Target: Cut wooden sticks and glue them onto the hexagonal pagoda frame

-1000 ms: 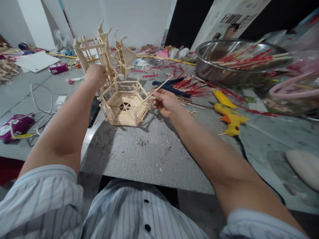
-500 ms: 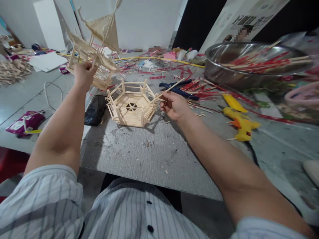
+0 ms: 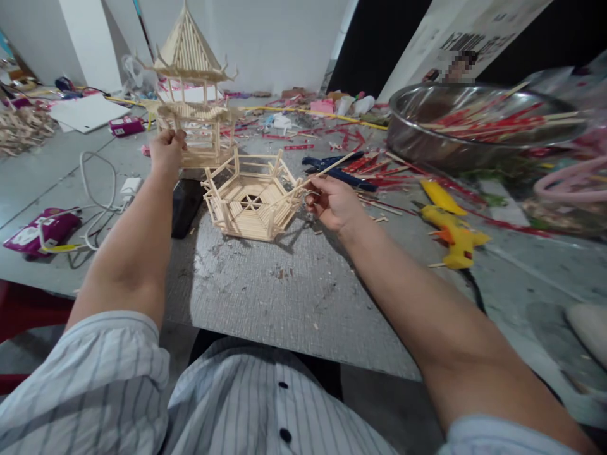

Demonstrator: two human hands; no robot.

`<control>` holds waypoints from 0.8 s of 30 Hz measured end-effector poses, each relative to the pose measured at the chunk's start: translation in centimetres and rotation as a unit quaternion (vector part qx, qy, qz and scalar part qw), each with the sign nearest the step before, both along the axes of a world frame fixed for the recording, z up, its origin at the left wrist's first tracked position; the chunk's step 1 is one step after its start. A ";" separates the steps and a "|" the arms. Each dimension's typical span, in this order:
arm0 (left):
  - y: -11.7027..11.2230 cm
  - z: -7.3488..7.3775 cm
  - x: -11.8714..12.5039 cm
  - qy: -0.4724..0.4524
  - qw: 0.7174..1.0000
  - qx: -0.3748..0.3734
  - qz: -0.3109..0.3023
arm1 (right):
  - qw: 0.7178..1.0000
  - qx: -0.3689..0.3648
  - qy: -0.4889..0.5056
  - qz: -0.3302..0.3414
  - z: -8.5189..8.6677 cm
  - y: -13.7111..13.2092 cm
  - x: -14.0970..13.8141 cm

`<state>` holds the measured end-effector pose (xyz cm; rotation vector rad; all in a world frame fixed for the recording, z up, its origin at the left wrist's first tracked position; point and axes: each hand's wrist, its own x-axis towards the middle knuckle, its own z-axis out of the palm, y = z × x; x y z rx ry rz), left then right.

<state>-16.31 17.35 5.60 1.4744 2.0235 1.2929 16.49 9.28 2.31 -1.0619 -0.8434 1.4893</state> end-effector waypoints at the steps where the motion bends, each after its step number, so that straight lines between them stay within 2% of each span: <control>1: 0.1 -0.2 -0.1 -0.001 1.000 0.014 0.005 | 1.000 0.004 -0.003 0.000 0.0 0.0 0.0; 4: 0.4 -1.2 -0.3 -0.019 0.998 0.064 0.017 | 1.000 0.006 -0.010 0.003 -0.1 0.0 0.1; 7: 0.7 -2.0 0.0 -0.042 0.998 0.054 0.014 | 1.000 0.003 -0.013 0.008 -0.2 0.1 0.2; 10: 0.6 -2.2 0.8 -0.064 0.997 0.033 0.015 | 1.000 0.003 -0.015 0.009 -0.2 0.0 0.2; 18: -0.2 -1.2 1.9 -0.096 0.995 0.005 0.017 | 1.000 0.006 -0.021 0.009 -0.5 0.3 0.4; 24: -0.4 0.7 2.3 -0.169 0.984 -0.054 -0.037 | 1.000 0.006 -0.024 0.014 -0.6 0.3 0.4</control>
